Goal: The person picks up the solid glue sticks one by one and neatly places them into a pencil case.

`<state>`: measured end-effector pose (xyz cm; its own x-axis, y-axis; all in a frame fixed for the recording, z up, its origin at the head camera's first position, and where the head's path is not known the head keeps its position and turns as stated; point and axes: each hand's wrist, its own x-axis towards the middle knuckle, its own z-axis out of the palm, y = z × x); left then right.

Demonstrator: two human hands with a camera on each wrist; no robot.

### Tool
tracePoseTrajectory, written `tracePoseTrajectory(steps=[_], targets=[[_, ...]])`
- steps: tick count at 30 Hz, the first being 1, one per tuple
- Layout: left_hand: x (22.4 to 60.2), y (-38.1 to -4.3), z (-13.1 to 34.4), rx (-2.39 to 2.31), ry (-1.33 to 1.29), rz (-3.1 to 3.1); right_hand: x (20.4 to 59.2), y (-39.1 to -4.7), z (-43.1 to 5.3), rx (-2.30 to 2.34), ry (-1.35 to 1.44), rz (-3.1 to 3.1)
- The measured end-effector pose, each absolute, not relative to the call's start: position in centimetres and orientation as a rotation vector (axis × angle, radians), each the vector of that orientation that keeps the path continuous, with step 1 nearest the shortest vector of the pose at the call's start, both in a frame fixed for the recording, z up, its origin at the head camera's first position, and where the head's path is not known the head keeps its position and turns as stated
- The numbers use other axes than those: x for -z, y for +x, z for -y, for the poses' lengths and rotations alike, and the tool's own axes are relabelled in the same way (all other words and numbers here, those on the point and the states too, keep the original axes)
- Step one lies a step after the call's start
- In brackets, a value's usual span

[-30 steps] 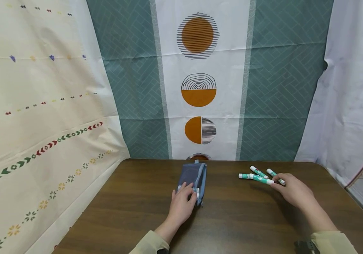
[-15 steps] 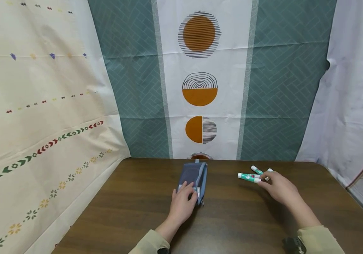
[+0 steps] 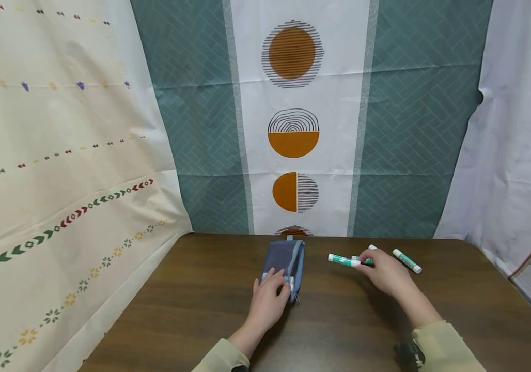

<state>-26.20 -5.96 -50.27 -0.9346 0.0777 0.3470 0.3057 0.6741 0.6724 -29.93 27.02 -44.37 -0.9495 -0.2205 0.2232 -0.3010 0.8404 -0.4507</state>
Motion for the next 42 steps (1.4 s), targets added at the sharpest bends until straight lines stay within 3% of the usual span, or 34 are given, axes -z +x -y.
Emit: tracePoseTrajectory(steps=[42], targets=[[50.2,-26.2,5.9,1.096,-0.310,2.606,46.1,-32.6,-17.0,-0.764,0.462,2.963]])
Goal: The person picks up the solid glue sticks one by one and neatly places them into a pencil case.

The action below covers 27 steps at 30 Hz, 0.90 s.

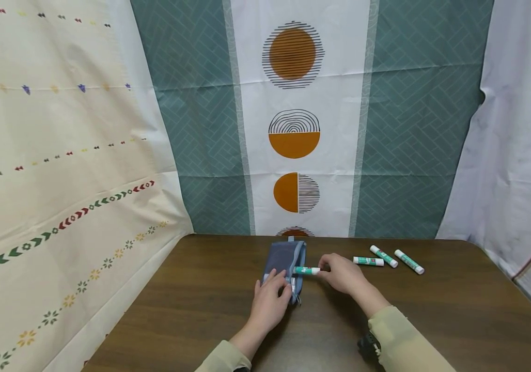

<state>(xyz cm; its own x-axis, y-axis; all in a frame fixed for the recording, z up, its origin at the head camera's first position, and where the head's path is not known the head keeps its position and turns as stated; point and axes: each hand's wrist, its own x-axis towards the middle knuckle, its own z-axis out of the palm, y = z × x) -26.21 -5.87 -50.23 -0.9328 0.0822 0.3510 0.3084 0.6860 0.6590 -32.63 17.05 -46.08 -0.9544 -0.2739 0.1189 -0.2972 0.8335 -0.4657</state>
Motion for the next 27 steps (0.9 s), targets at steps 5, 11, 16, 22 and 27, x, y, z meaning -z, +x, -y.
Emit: tracePoseTrajectory(steps=[5,11,16,22,27], targets=[[50.2,-26.2,5.8,1.113,-0.304,2.612,46.3,-32.8,-16.3,-0.758,0.478,2.968],[50.3,-26.1,5.8,1.088,-0.317,2.594,46.4,-32.9,-15.5,-0.754,0.500,2.983],[50.5,-26.2,5.8,1.077,-0.324,2.582,46.5,-33.0,-15.1,-0.769,0.506,2.992],[50.5,-26.3,5.9,1.071,-0.324,2.593,46.6,-33.3,-14.5,-0.810,0.526,2.984],[50.4,-26.3,5.9,1.061,-0.330,2.590,46.7,-33.4,-14.1,-0.829,0.555,2.977]])
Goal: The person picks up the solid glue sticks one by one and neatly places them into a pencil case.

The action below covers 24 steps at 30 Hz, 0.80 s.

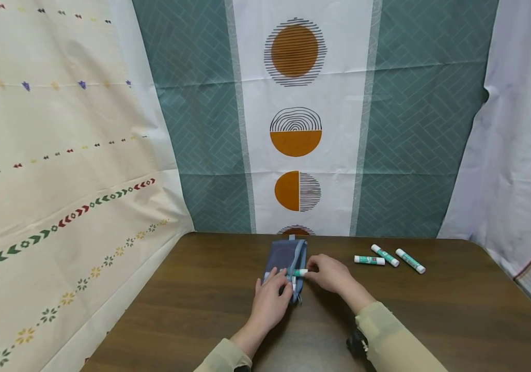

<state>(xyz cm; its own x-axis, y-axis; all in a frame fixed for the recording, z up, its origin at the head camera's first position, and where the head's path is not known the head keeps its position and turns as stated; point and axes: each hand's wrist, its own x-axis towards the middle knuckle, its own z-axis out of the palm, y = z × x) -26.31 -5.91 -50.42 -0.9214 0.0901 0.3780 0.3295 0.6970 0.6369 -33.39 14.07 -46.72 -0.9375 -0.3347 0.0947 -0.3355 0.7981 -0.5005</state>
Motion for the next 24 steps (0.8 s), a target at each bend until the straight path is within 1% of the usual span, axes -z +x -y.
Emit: tracePoseTrajectory(steps=[13,21,24], targets=[[50.5,-26.4,6.0,1.062,-0.329,2.603,47.3,-33.8,-13.2,-0.836,0.655,2.928],[50.5,-26.4,6.0,1.063,-0.329,2.605,47.7,-34.4,-13.4,-0.860,0.810,2.847],[50.6,-26.5,6.0,1.063,-0.332,2.605,47.8,-34.4,-13.3,-0.856,0.829,2.829]])
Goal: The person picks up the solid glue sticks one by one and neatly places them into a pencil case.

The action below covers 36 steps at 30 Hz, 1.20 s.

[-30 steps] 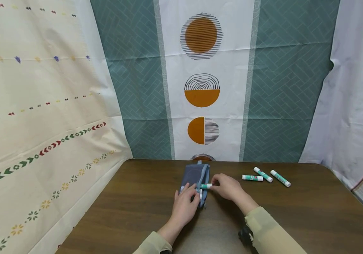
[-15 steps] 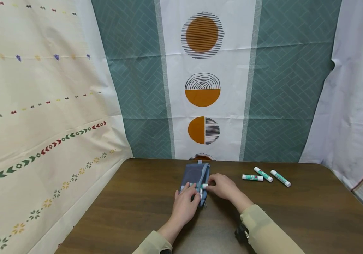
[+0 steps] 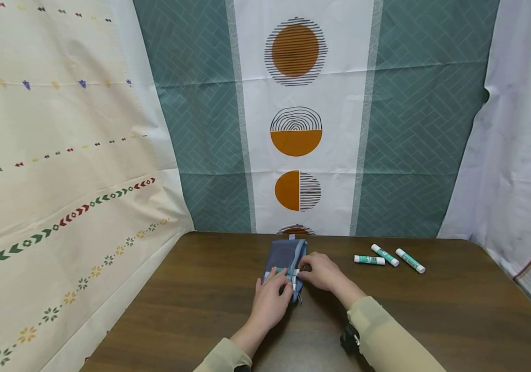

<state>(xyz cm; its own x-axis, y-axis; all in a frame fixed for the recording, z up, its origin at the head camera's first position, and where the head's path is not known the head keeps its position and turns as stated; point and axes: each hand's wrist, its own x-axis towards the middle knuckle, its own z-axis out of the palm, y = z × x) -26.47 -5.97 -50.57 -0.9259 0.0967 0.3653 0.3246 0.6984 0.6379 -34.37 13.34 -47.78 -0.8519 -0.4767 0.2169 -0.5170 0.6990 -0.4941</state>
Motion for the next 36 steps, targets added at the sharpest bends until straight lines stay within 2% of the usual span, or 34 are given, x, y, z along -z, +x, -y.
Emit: tracePoseTrajectory(steps=[8,36], targets=[[50.5,-26.4,6.0,1.066,-0.334,2.607,47.4,-34.1,-12.4,-0.881,0.723,2.923],[50.2,-26.2,6.0,1.069,-0.343,2.608,47.8,-34.4,-12.4,-0.915,0.715,2.986]])
